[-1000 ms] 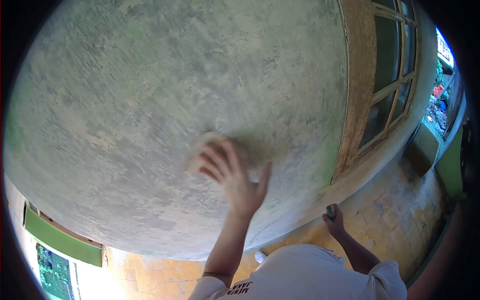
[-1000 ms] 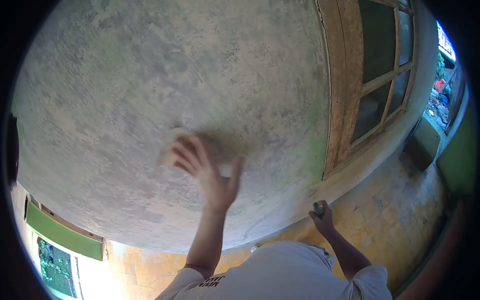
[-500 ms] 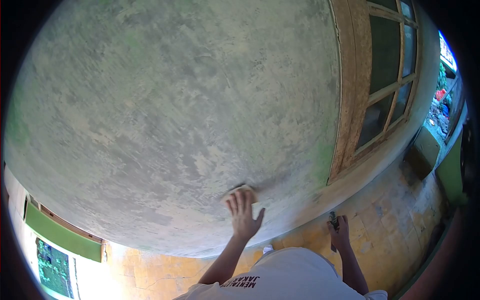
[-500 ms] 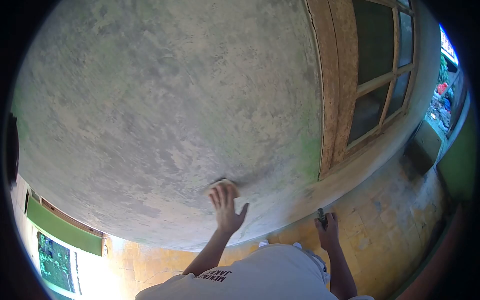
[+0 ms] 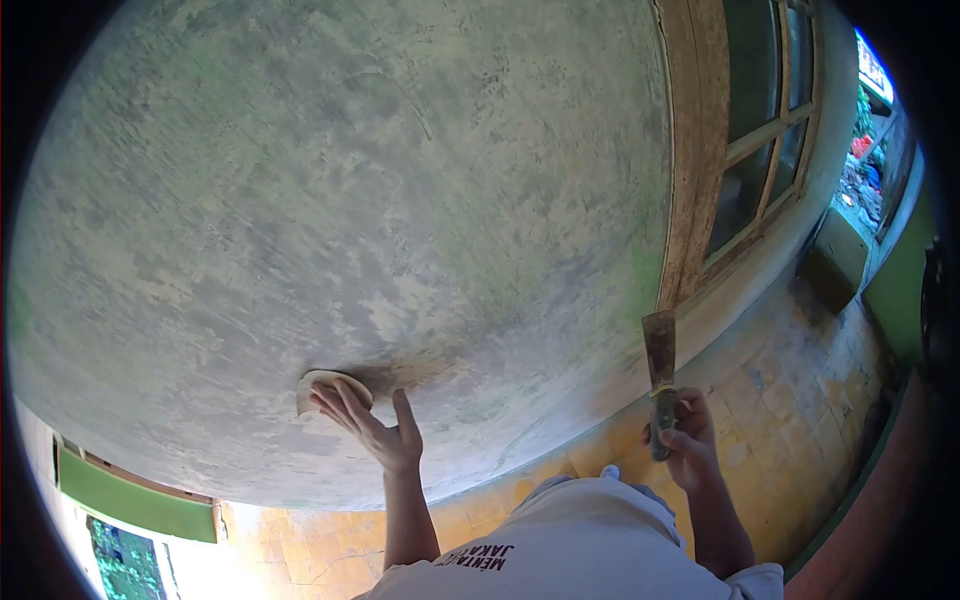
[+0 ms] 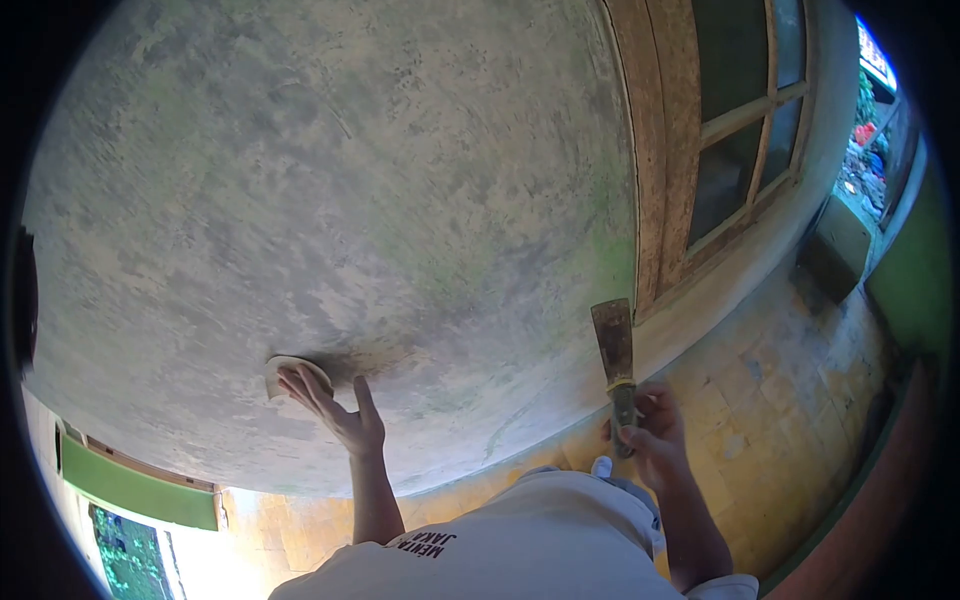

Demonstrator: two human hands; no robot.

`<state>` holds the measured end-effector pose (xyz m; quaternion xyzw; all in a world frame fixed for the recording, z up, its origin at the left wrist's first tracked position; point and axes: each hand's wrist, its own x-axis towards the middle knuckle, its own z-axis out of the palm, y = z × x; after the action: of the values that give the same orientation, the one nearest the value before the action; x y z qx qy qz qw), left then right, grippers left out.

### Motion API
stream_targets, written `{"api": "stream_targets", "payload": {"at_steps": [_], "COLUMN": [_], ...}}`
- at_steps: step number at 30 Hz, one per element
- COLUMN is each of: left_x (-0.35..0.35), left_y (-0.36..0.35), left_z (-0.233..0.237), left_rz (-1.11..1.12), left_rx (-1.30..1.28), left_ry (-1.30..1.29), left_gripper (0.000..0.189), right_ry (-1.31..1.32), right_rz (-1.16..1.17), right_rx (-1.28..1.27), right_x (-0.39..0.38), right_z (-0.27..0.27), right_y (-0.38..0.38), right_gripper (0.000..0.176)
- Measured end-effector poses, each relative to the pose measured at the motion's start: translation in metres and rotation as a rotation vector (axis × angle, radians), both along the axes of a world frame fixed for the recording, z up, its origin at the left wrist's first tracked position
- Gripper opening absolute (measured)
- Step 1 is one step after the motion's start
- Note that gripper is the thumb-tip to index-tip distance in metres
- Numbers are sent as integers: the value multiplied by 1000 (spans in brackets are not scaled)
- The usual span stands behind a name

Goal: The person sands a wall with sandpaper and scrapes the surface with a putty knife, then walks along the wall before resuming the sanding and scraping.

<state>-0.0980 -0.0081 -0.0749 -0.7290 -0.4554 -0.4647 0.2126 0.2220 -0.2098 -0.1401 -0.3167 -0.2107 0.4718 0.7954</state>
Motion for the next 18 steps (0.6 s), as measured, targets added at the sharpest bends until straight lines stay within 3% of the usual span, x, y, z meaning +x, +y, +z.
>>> {"api": "stream_targets", "payload": {"at_steps": [3,6,11,18], "left_x": [-23,-39,-58,-65], "left_y": [4,4,8,21], "left_z": [-2,-3,-13,-26], "left_rz": [30,49,28,11], "left_rx": [11,1,1,32], "left_ry": [-6,-4,20,-3], "left_gripper": [74,74,72,79], "right_ry": [176,152,-57,-233], "right_rz": [235,364,439,490], "right_rx": [-26,-14,-302,-188], "right_x": [-30,-47,-89,-127], "right_z": [7,8,47,55], "right_y": [7,25,57,100], "right_gripper": [64,64,30,12]}}
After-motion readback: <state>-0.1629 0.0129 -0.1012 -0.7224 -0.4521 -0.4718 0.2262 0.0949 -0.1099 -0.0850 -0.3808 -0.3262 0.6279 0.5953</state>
